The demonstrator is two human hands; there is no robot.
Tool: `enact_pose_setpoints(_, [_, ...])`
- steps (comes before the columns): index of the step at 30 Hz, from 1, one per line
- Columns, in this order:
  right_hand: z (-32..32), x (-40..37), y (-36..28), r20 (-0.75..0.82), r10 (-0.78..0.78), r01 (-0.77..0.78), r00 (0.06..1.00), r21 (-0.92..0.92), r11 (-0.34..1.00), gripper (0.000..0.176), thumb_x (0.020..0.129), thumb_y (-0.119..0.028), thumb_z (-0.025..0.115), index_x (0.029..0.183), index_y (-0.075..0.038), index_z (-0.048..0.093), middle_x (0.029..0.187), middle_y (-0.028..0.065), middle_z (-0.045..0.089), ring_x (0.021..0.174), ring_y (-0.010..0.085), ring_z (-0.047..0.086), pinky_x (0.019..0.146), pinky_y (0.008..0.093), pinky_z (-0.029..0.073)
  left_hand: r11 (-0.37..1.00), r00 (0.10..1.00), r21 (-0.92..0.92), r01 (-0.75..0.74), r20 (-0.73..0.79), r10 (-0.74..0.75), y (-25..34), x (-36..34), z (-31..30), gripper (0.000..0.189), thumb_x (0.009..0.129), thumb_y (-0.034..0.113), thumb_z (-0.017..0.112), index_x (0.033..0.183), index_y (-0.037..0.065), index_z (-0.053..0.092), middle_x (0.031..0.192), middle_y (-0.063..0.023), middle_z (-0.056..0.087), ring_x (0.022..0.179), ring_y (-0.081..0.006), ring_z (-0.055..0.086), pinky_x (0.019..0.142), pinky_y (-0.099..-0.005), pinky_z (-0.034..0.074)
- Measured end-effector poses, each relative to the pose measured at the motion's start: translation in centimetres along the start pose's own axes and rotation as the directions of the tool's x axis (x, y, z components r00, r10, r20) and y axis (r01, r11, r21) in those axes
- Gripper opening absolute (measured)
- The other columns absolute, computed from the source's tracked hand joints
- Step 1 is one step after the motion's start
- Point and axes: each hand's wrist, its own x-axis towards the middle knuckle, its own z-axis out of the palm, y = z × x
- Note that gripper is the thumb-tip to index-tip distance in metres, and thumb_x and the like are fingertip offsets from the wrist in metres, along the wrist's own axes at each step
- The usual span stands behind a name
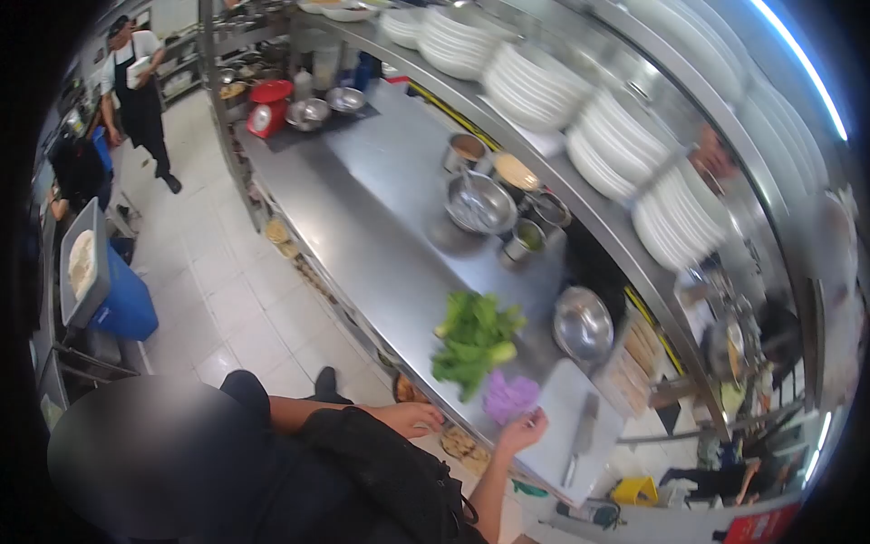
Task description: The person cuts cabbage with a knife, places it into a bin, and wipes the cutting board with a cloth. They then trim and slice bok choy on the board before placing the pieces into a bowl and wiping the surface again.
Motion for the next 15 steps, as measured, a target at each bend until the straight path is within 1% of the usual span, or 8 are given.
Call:
enact_pose_setpoints(4, [17.9,-12.1,-16.7,0.255,-0.425,0.345,0.869,0.305,0.888,0.018,0.092,0.0,0.067,0.11,0.001,0.065,0.1,0.0107,0.06,0.086,0.0183,0.058,0.074,0.0311,0.049,0.962,0.903,0.079,0.263,-0.372,-0.216,0.9,-9.7,-15.0,0.022,0.09,0.005,0.064,0.111,0.004,0.071,0.116,-0.0153,0.067,0.11,-0.0326,0.064,0.093,-0.0418,0.052])
enact_pose_setpoints(7, [27.6,-16.3,-24.6,0.474,-0.351,0.1,0.807,0.477,0.873,0.013,0.091,-0.003,0.071,0.102,-0.001,0.065,0.088,0.0074,0.058,0.078,0.0135,0.054,0.069,0.0296,0.047,0.847,0.679,0.151,0.509,-0.676,-0.288,4.6,-14.5,-26.4,0.022,0.093,0.004,0.063,0.113,0.006,0.071,0.121,-0.0123,0.067,0.113,-0.0283,0.065,0.09,-0.0372,0.054])
enact_pose_setpoints(8, [30.3,-16.7,-26.6,0.55,-0.316,0.03,0.773,0.466,0.884,0.011,0.09,-0.006,0.072,0.096,-0.001,0.064,0.082,0.0058,0.058,0.075,0.0125,0.053,0.067,0.0291,0.046,0.83,0.671,0.162,0.534,-0.679,-0.298,6.5,-16.1,-29.7,0.022,0.093,0.004,0.063,0.113,0.006,0.071,0.121,-0.0123,0.067,0.113,-0.0283,0.065,0.09,-0.0372,0.054])
enact_pose_setpoints(9, [32.8,-16.8,-28.6,0.624,-0.281,-0.036,0.73,0.445,0.895,0.013,0.09,-0.008,0.074,0.09,-0.001,0.064,0.076,0.0042,0.057,0.071,0.0115,0.052,0.065,0.0287,0.045,0.825,0.541,0.146,0.546,-0.813,-0.214,8.1,-17.5,-32.4,0.02,0.092,0.006,0.065,0.112,0.005,0.071,0.116,-0.013,0.068,0.11,-0.0293,0.066,0.088,-0.0378,0.054])
enact_pose_setpoints(10, [35.4,-16.6,-30.7,0.625,-0.31,-0.002,0.716,0.447,0.895,0.013,0.09,-0.009,0.075,0.087,-0.002,0.064,0.071,0.0043,0.057,0.067,0.0138,0.052,0.063,0.0306,0.045,0.825,0.391,0.129,0.55,-0.913,-0.118,9.3,-18.9,-34.6,0.019,0.092,0.008,0.067,0.11,0.003,0.071,0.112,-0.0136,0.069,0.107,-0.0304,0.067,0.087,-0.0384,0.055])
enact_pose_setpoints(11, [38.2,-16.1,-32.8,0.627,-0.34,0.034,0.701,0.446,0.894,0.014,0.089,-0.01,0.075,0.085,-0.002,0.064,0.067,0.0044,0.056,0.062,0.0162,0.052,0.061,0.0326,0.045,0.813,0.389,0.131,0.568,-0.913,-0.124,10.4,-20.5,-36.3,0.019,0.092,0.008,0.067,0.11,0.003,0.071,0.112,-0.0136,0.069,0.107,-0.0304,0.067,0.087,-0.0384,0.055])
enact_pose_setpoints(13, [45.4,-15.0,-35.7,0.593,-0.465,0.113,0.658,0.533,0.838,0.016,0.089,-0.013,0.076,0.084,-0.002,0.065,0.069,0.0051,0.06,0.064,0.0156,0.053,0.062,0.0324,0.046,0.791,0.172,0.046,0.61,-0.982,-0.076,11.8,-24.0,-39.0,0.019,0.093,0.01,0.066,0.111,0.005,0.072,0.116,-0.0129,0.069,0.108,-0.0293,0.067,0.085,-0.0384,0.055])
enact_pose_setpoints(15, [52.0,-14.1,-40.3,0.619,-0.513,0.131,0.595,0.555,0.822,0.016,0.088,-0.014,0.077,0.085,-0.002,0.066,0.07,0.0061,0.062,0.065,0.0165,0.056,0.064,0.0328,0.048,0.759,0.073,-0.015,0.651,-0.994,-0.082,11.3,-27.7,-39.4,0.021,0.093,0.01,0.067,0.113,0.006,0.072,0.119,-0.0127,0.068,0.108,-0.0287,0.067,0.084,-0.0383,0.055])
